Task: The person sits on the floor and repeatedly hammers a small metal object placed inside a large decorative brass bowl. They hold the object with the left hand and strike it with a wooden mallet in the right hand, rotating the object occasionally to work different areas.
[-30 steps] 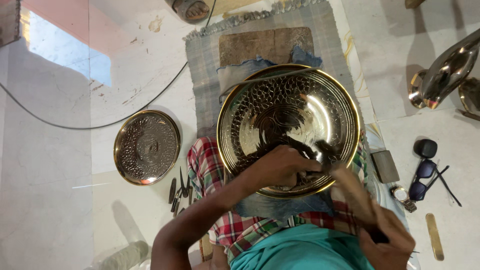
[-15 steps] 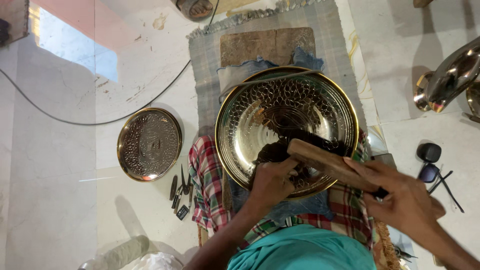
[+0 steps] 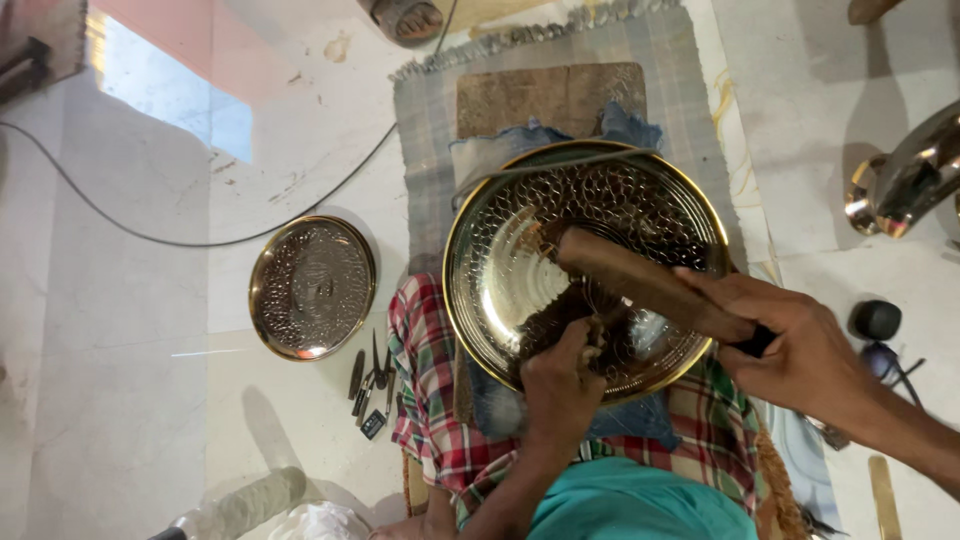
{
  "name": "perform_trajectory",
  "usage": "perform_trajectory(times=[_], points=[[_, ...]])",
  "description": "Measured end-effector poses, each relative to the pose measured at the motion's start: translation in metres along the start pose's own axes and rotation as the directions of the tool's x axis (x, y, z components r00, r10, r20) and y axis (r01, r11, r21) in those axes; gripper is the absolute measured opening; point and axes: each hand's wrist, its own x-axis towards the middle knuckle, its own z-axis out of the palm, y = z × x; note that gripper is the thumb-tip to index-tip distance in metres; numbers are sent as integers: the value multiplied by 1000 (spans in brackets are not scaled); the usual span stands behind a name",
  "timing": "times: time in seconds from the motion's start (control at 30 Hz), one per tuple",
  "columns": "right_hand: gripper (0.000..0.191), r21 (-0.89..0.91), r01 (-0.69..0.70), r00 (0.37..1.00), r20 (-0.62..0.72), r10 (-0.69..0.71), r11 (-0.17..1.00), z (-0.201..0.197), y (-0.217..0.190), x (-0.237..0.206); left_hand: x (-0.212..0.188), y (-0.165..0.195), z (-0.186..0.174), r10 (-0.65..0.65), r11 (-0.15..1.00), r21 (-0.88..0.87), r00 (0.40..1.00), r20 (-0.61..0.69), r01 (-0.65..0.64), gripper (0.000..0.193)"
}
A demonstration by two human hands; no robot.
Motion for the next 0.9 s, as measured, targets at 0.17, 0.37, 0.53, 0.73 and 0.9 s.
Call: perform_trajectory(times=[0.17, 0.37, 0.53, 0.73, 0.9], points=[[95, -521, -341, 901, 56, 430, 783, -7, -26, 19, -1, 3, 7, -97, 995, 14, 994, -47, 98, 54], [99, -558, -211, 941, 106, 321, 803, -7, -48, 23, -7, 3, 8, -8, 996, -84, 989, -149, -4, 48], [97, -782, -159, 904, 130, 408, 603, -1, -51, 19, -7, 9, 2, -206, 932, -341, 951, -231, 119, 28], [96, -468, -241, 954, 44, 295, 850, 8, -47, 19, -2, 21, 0, -385, 816, -531, 900, -203, 230, 32], [93, -571, -120, 978, 70, 194, 812, 11, -50, 22, -9, 28, -2, -177, 974, -183, 951, -252, 132, 26]])
